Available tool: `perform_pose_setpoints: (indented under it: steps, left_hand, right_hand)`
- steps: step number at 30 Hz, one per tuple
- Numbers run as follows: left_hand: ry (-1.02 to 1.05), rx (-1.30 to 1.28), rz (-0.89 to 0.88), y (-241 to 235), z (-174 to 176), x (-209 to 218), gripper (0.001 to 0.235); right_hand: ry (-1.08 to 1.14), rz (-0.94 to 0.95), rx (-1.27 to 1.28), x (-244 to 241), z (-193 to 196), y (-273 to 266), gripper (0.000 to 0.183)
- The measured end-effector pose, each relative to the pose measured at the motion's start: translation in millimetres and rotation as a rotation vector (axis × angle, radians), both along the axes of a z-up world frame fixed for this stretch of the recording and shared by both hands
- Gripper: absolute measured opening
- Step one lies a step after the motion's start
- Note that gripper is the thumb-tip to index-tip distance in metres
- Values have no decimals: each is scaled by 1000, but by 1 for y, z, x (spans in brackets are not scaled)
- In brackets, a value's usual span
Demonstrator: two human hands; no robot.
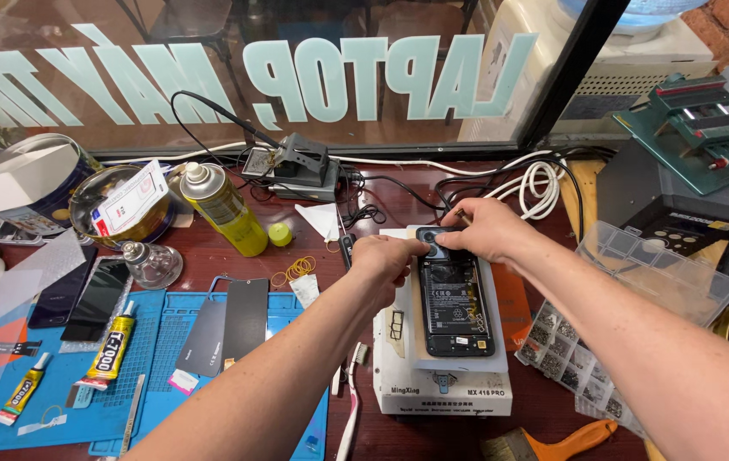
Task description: The person uses a soldering iron to work on the internal components of a disassembled smartphone. They repeatedly heat and adjust small parts on the motherboard and camera module while the phone rests on a box.
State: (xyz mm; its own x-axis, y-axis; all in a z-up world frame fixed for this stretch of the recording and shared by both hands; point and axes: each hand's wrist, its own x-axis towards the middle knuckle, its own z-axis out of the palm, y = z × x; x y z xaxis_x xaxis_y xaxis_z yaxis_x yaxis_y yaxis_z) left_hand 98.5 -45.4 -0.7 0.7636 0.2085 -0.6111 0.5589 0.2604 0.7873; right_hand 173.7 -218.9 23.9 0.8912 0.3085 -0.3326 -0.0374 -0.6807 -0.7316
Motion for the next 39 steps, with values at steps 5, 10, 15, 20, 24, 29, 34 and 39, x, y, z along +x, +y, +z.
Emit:
perform_pose_setpoints:
  steps: [5,10,15,20,24,29,34,39]
  left_hand:
    - [-8,4,-44,4,-1,1,25]
    - [17,-74,-51,8,0,5,29]
    - [75,-11,-53,8,3,9,28]
    - [62,40,-68,6,6,11,26]
    - [31,95,-72,6,1,7,30]
    - [-40,40,-154,10,-2,4,26]
    - [-49,127,-165,9,3,2,24]
    - [-100,221,-195,8,2,-1,23]
  right_hand:
    - [226,-187,50,-4,11,1,27]
    - [192,-189,114,-2,2,1,25]
    - [175,-164,153,3,-4,1,22]
    - [236,-238,145,4,1,4,20]
    - [210,-221,176,-1,0,7,20]
    - [73,-137,134,-7,0,5,23]
    - [155,-27,204,-12,9,-6,46]
    - [1,83,97,-11,3,-5,51]
